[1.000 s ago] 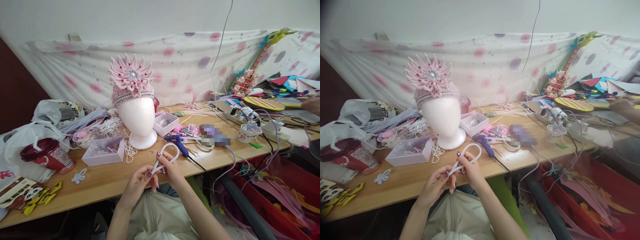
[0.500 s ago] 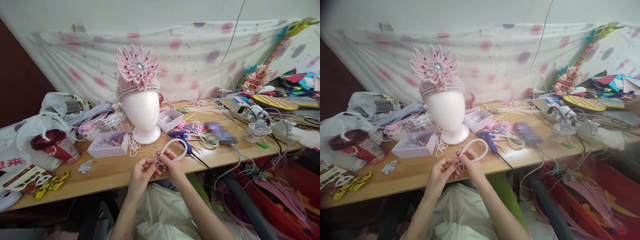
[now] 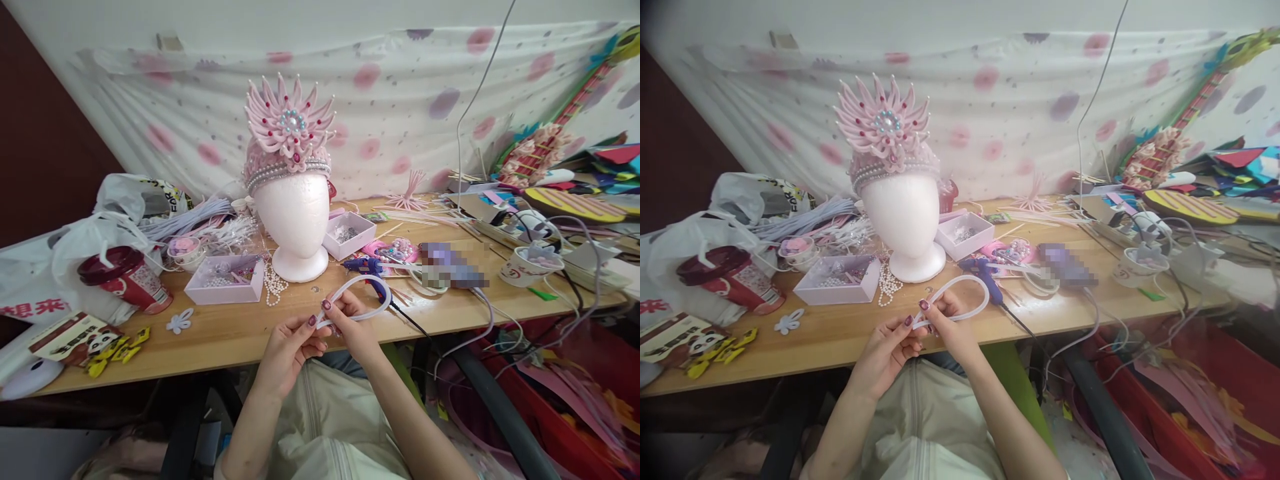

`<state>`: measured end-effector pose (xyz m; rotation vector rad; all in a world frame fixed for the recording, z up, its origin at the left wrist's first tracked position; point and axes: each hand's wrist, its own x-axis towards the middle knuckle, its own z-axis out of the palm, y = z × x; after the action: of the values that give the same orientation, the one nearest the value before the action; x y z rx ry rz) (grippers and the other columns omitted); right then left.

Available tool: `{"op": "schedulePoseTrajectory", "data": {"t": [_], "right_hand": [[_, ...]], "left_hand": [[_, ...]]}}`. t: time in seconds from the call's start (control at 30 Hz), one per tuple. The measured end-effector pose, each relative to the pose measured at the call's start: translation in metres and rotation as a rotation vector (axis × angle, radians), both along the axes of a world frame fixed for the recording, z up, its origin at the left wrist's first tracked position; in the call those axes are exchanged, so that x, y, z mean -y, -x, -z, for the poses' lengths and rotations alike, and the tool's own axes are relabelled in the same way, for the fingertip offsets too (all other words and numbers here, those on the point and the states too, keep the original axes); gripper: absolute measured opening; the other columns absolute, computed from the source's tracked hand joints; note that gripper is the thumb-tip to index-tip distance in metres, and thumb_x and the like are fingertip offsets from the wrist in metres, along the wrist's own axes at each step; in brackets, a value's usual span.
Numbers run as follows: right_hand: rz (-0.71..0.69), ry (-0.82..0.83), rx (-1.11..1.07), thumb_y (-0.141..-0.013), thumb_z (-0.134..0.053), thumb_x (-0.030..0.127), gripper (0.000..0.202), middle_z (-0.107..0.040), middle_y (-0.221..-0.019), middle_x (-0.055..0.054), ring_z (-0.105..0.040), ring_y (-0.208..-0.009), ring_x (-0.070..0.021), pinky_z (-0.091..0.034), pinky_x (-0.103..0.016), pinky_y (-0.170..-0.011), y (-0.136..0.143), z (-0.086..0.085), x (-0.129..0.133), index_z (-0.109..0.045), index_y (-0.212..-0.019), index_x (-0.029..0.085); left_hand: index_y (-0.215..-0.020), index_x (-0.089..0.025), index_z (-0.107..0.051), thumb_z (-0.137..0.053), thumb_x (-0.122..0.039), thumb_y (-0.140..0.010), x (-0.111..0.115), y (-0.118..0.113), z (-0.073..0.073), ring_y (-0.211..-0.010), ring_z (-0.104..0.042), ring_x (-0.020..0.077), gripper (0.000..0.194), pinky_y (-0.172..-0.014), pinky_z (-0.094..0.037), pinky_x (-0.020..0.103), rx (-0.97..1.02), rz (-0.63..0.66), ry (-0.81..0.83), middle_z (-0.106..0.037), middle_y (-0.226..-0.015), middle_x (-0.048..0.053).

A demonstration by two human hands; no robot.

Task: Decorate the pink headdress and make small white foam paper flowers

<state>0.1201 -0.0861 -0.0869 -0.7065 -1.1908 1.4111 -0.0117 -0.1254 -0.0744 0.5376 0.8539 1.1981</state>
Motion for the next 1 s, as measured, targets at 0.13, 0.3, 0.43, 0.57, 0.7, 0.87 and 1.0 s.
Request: {"op": "schedulePoseTrajectory", "data": {"t": [0.13, 0.3, 0.43, 0.57, 0.7, 0.87, 1.0], "right_hand": [[-0.005, -0.018, 0.050, -0.078, -0.072, 0.052, 0.037, -0.066, -0.060, -0.001, -0.048, -0.047, -0.0096, -0.032, -0.021, -0.045, 0.000, -0.001, -0.001, -0.057, -0.074, 0.019], [0.016, -0.041, 0.045, -0.075, -0.075, 0.051, 0.036, -0.063, -0.059, 0.000, -0.050, -0.049, -0.0108, -0.037, -0.022, -0.048, 0.002, -0.002, -0.002, -0.058, -0.073, 0.019], [0.002, -0.065, 0.034, -0.076, -0.076, 0.045, 0.032, -0.055, -0.054, 0.003, -0.044, -0.047, -0.0087, -0.034, -0.022, -0.047, 0.003, -0.004, 0.001, -0.057, -0.073, 0.019], [0.007, -0.050, 0.001, -0.075, -0.076, 0.045, 0.035, -0.051, -0.056, 0.004, -0.041, -0.048, -0.0075, -0.032, -0.021, -0.047, 0.006, -0.006, 0.004, -0.055, -0.071, 0.019], [-0.072, 0.063, -0.051, -0.073, -0.077, 0.049, 0.037, -0.053, -0.057, 0.004, -0.041, -0.045, -0.0064, -0.031, -0.019, -0.044, 0.012, 0.003, -0.002, -0.056, -0.074, 0.018], [-0.062, 0.232, -0.184, -0.068, -0.082, 0.049, 0.040, -0.056, -0.056, 0.004, -0.040, -0.043, -0.0048, -0.028, -0.017, -0.042, 0.019, 0.017, -0.012, -0.061, -0.077, 0.017], [-0.073, 0.273, -0.252, -0.065, -0.085, 0.045, 0.040, -0.056, -0.056, 0.004, -0.041, -0.045, -0.0045, -0.028, -0.017, -0.043, 0.019, 0.019, -0.014, -0.060, -0.073, 0.016]], "left_hand": [[-0.072, -0.011, -0.072, -0.092, -0.043, -0.047, 0.001, 0.000, 0.000, -0.047, -0.064, 0.0091, 0.045, -0.045, -0.052, 0.015, -0.007, -0.015, 0.004, -0.075, -0.064, 0.007], [-0.070, -0.012, -0.072, -0.092, -0.043, -0.046, 0.001, 0.000, 0.003, -0.047, -0.062, 0.0085, 0.044, -0.047, -0.053, 0.016, -0.070, -0.056, -0.051, -0.073, -0.062, 0.004], [-0.069, -0.013, -0.072, -0.094, -0.038, -0.045, 0.002, 0.001, 0.004, -0.046, -0.062, 0.0075, 0.041, -0.046, -0.052, 0.014, -0.043, -0.082, -0.008, -0.071, -0.059, 0.002], [-0.065, -0.013, -0.072, -0.096, -0.034, -0.037, 0.001, 0.003, 0.003, -0.045, -0.062, 0.0078, 0.042, -0.043, -0.051, 0.013, 0.027, -0.116, 0.072, -0.069, -0.053, 0.000], [-0.064, -0.014, -0.074, -0.096, -0.033, -0.037, -0.004, 0.003, 0.008, -0.049, -0.065, 0.0084, 0.040, -0.048, -0.054, 0.013, 0.023, -0.193, 0.008, -0.072, -0.057, 0.002], [-0.067, -0.013, -0.076, -0.095, -0.031, -0.043, -0.017, 0.001, 0.017, -0.054, -0.065, 0.0083, 0.036, -0.055, -0.055, 0.014, 0.028, -0.190, -0.084, -0.073, -0.062, 0.004], [-0.069, -0.012, -0.076, -0.095, -0.030, -0.043, -0.021, 0.000, 0.019, -0.054, -0.063, 0.0080, 0.037, -0.054, -0.054, 0.015, 0.033, -0.169, -0.079, -0.073, -0.062, 0.004]]}}
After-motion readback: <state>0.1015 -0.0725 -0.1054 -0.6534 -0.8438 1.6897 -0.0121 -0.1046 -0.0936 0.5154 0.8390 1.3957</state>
